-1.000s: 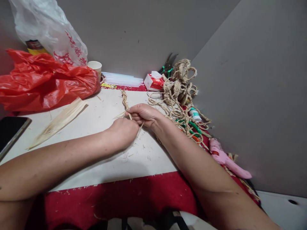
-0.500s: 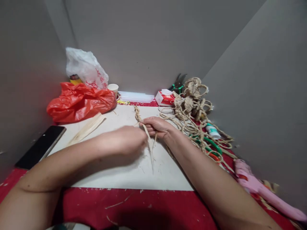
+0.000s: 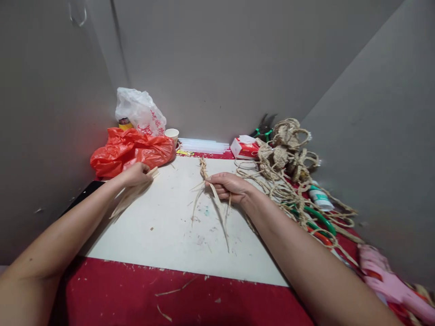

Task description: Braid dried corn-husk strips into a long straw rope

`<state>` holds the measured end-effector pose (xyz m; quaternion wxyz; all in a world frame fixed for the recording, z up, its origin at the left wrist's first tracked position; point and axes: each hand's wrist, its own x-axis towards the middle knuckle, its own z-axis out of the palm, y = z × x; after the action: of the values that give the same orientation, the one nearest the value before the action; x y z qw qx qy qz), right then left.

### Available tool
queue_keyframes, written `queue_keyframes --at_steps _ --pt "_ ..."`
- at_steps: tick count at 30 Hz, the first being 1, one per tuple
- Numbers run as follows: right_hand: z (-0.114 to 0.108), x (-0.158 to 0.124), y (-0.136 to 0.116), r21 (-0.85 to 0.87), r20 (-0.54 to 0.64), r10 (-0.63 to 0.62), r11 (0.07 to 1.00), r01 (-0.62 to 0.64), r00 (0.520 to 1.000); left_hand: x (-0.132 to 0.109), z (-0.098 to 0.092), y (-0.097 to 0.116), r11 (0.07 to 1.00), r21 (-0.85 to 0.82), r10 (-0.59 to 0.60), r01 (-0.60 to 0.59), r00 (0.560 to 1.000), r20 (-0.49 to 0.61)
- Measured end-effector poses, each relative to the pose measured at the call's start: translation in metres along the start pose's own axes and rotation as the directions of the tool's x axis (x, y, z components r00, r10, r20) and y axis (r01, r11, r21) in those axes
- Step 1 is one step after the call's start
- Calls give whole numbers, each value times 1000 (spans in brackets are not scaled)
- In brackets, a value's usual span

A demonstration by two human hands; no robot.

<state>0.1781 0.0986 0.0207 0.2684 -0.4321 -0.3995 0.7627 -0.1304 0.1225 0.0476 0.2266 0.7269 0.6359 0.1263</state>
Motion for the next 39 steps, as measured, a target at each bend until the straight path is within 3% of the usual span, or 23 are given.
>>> queue_keyframes --at_steps 3,6,9,12,14,18,28,33,39 --pt "-1 0 0 -46 4 -26 999 26 1000 -4 8 19 931 -366 27 5 996 83" --pt "-3 2 2 -90 5 -47 995 47 999 -6 22 48 740 -665 62 100 975 215" --pt "-4 4 3 -118 12 -71 990 72 997 -5 42 77 570 -794 96 213 942 322" --pt "-5 5 4 -139 8 -93 986 93 996 -3 61 96 476 -836 164 275 905 392" --pt "-6 5 4 -140 7 -112 984 112 994 0 71 102 471 -839 208 273 890 406" --pt "-8 3 4 -142 11 -137 980 137 991 6 84 103 492 -841 206 225 908 364" --pt "-4 3 6 -319 -36 -222 926 199 974 10 97 96 521 -836 198 173 928 316" --pt "-1 2 6 -439 -59 -246 877 196 967 7 99 98 590 -801 226 100 932 283" --pt "2 2 7 -481 -131 -273 858 179 953 3 98 101 682 -731 176 33 962 208"
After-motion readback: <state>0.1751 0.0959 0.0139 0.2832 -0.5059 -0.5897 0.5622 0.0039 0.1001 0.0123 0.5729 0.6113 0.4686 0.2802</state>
